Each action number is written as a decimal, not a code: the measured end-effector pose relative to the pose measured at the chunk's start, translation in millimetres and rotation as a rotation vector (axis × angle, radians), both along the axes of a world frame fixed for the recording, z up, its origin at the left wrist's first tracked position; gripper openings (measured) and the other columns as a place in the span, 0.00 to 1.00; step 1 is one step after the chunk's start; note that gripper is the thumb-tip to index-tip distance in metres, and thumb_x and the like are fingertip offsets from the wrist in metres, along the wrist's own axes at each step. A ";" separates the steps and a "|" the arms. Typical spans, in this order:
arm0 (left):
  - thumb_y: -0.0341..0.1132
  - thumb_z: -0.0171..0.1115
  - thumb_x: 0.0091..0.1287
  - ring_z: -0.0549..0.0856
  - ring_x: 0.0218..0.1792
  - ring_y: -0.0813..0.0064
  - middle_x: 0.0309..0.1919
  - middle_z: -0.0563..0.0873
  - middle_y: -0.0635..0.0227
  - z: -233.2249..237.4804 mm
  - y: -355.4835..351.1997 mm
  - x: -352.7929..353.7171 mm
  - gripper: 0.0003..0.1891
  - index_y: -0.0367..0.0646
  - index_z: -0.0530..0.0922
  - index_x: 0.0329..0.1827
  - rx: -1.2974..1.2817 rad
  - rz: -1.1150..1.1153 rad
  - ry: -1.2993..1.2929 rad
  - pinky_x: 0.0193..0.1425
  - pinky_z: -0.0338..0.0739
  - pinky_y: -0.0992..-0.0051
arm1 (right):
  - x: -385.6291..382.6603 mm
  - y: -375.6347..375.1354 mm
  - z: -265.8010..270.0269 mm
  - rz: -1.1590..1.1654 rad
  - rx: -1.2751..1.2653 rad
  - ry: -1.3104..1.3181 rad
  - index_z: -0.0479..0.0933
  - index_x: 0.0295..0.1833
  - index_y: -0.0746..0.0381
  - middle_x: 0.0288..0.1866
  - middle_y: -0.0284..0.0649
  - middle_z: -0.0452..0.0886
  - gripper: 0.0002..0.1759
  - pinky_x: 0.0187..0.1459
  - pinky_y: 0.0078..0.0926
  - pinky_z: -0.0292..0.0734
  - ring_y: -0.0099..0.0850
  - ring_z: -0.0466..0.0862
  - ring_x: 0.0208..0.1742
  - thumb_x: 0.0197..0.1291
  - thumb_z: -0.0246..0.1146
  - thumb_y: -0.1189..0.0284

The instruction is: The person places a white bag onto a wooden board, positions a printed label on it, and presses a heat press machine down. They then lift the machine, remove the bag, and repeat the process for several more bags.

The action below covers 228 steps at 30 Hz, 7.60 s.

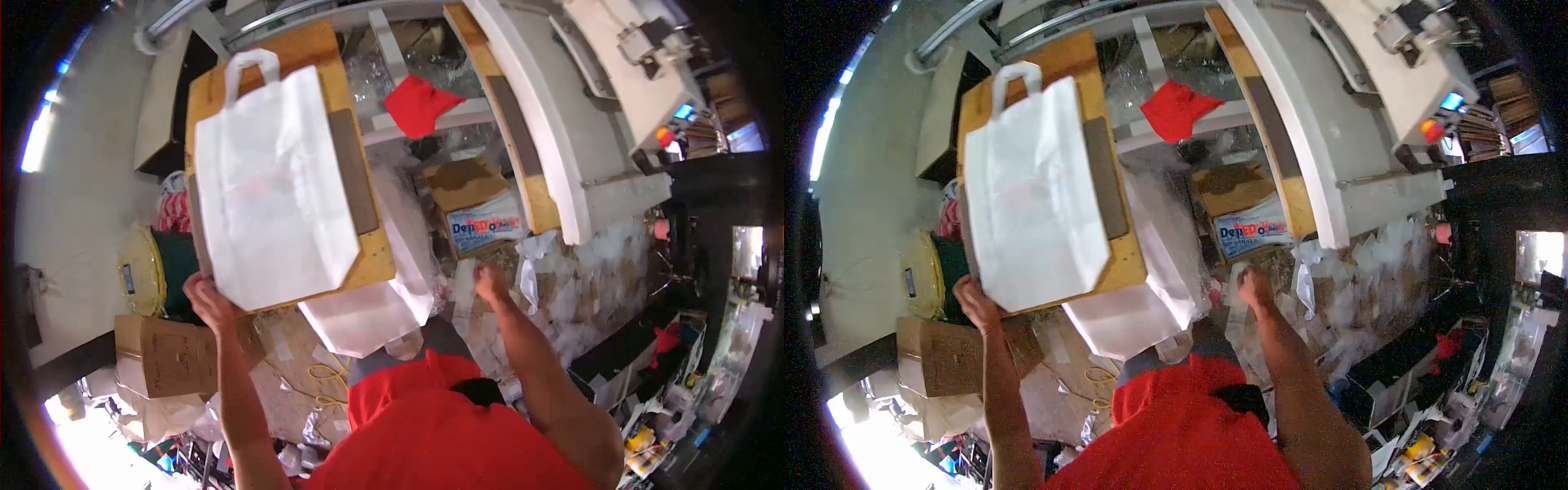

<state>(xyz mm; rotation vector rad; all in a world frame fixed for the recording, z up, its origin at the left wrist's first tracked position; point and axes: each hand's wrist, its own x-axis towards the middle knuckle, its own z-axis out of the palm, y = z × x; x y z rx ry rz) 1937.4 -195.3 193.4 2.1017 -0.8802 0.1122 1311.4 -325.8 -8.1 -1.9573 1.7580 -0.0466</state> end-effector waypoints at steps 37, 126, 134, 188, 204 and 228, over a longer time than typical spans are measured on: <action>0.23 0.66 0.63 0.83 0.39 0.70 0.38 0.84 0.65 67.8 18.0 -103.7 0.15 0.39 0.78 0.52 -0.260 -0.300 0.648 0.47 0.78 0.69 | 107.0 -14.9 305.0 0.178 0.051 -0.463 0.83 0.48 0.65 0.43 0.50 0.87 0.10 0.48 0.37 0.81 0.42 0.88 0.46 0.66 0.64 0.72; 0.48 0.36 0.80 0.82 0.52 0.37 0.47 0.85 0.40 -4.0 2.0 22.9 0.28 0.36 0.83 0.48 0.355 0.131 0.220 0.59 0.75 0.46 | 61.1 -144.2 408.0 0.098 -0.861 0.492 0.79 0.46 0.63 0.49 0.52 0.83 0.21 0.55 0.57 0.73 0.53 0.77 0.57 0.60 0.69 0.56; 0.49 0.37 0.80 0.82 0.53 0.36 0.49 0.85 0.40 -27.0 5.3 37.3 0.27 0.36 0.82 0.49 0.346 0.086 0.228 0.60 0.75 0.46 | 178.7 -96.2 416.9 0.553 -0.824 -0.094 0.75 0.29 0.60 0.26 0.45 0.81 0.19 0.40 0.48 0.74 0.49 0.82 0.31 0.58 0.72 0.57; 0.26 0.60 0.68 0.79 0.54 0.53 0.48 0.81 0.55 201.1 -91.9 -207.2 0.10 0.38 0.78 0.51 0.023 -0.234 -0.479 0.60 0.72 0.56 | -93.8 -171.8 302.2 0.244 -0.573 -0.019 0.66 0.72 0.56 0.73 0.49 0.66 0.47 0.71 0.54 0.62 0.54 0.66 0.73 0.45 0.79 0.68; 0.21 0.59 0.59 0.80 0.52 0.52 0.47 0.82 0.56 98.5 116.4 -340.9 0.11 0.39 0.79 0.45 0.041 -0.188 -0.095 0.59 0.74 0.57 | -85.1 -188.4 267.6 0.448 -0.633 0.122 0.72 0.61 0.60 0.53 0.48 0.75 0.28 0.51 0.50 0.79 0.51 0.78 0.54 0.52 0.67 0.76; 0.27 0.67 0.61 0.83 0.51 0.49 0.46 0.84 0.53 61.9 200.7 -527.5 0.10 0.41 0.83 0.45 0.249 -0.200 0.162 0.57 0.77 0.58 | -81.1 -206.7 252.8 0.479 -0.844 0.121 0.68 0.62 0.60 0.48 0.48 0.77 0.25 0.41 0.45 0.85 0.48 0.82 0.47 0.60 0.64 0.68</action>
